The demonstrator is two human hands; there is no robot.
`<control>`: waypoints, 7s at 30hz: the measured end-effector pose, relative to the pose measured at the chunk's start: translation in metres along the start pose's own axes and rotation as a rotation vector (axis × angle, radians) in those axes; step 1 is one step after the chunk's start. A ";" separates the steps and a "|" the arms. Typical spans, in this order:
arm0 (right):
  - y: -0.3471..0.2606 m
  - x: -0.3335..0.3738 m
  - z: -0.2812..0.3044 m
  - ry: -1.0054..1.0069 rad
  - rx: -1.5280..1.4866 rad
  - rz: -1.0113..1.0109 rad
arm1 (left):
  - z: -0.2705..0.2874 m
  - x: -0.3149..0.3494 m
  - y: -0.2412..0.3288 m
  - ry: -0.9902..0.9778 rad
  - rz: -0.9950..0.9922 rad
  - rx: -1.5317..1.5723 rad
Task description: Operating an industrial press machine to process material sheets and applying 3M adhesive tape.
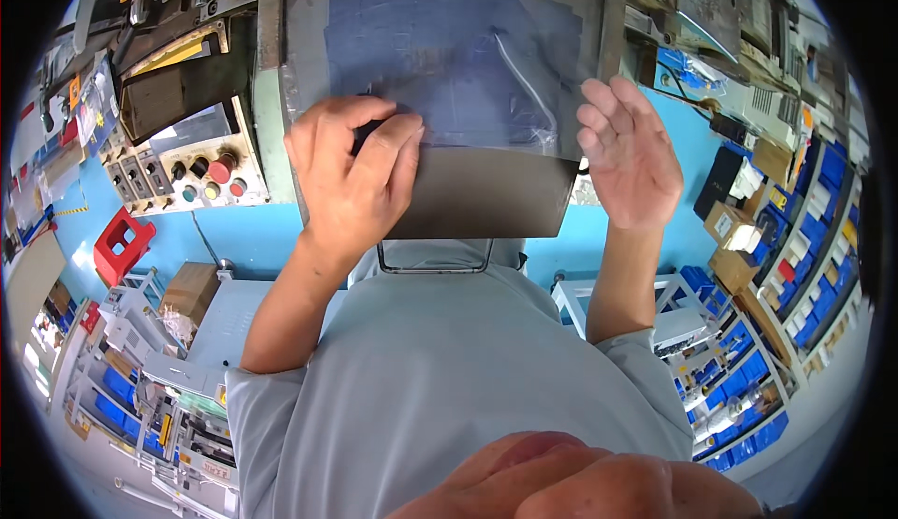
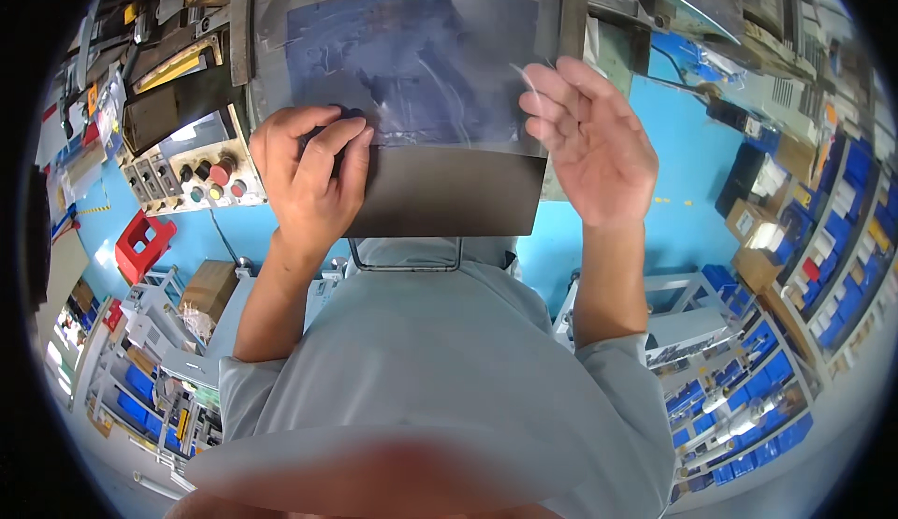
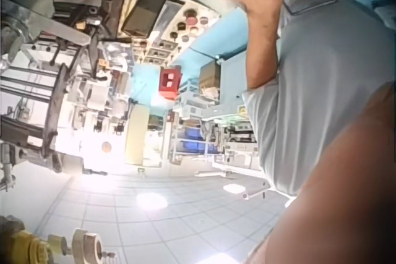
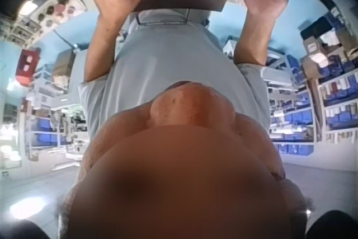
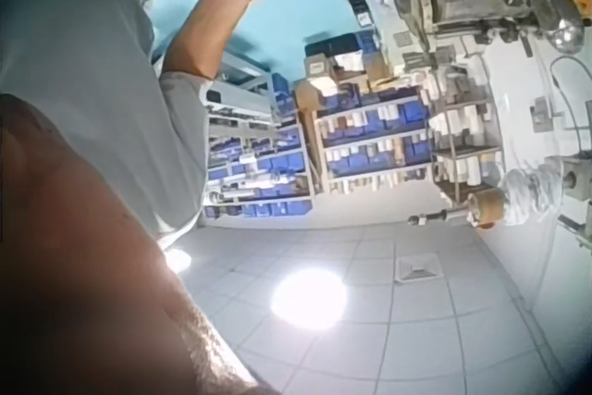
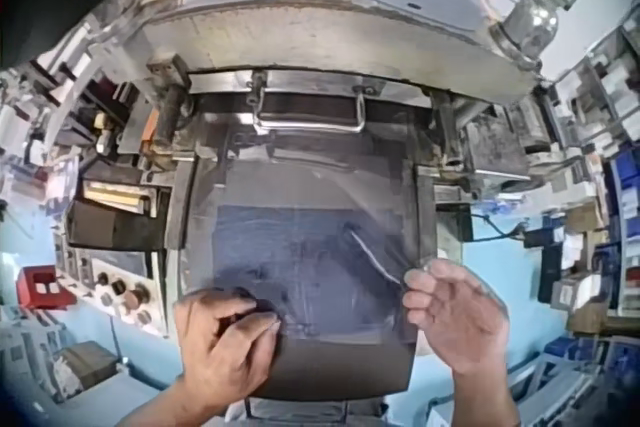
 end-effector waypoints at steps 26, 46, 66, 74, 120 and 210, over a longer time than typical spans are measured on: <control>0.039 0.017 -0.051 0.311 2.118 0.544 | 0.010 0.115 0.124 -0.610 0.039 0.214; 0.043 0.020 -0.050 0.518 2.196 0.479 | 0.024 0.186 0.158 -0.865 0.092 0.390; -0.002 -0.011 -0.009 0.595 1.549 0.182 | 0.026 0.183 0.156 -0.858 0.141 0.400; -0.053 -0.059 -0.013 0.689 1.474 0.234 | 0.026 0.183 0.157 -0.869 0.154 0.424; -0.039 -0.117 -0.027 0.560 1.463 -0.114 | 0.028 0.181 0.156 -0.888 0.162 0.433; 0.013 -0.043 -0.030 0.779 2.333 0.555 | 0.031 0.209 0.165 -0.342 -0.183 0.226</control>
Point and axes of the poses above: each hand's wrist, its own x-axis away from the middle knuckle, its own z-axis out of the back of the hand, y = z × x, the point moved 4 cm from there along -x, towards the middle knuckle, and after that the axes turned 12 degrees about -z, right-handed, at the moved point
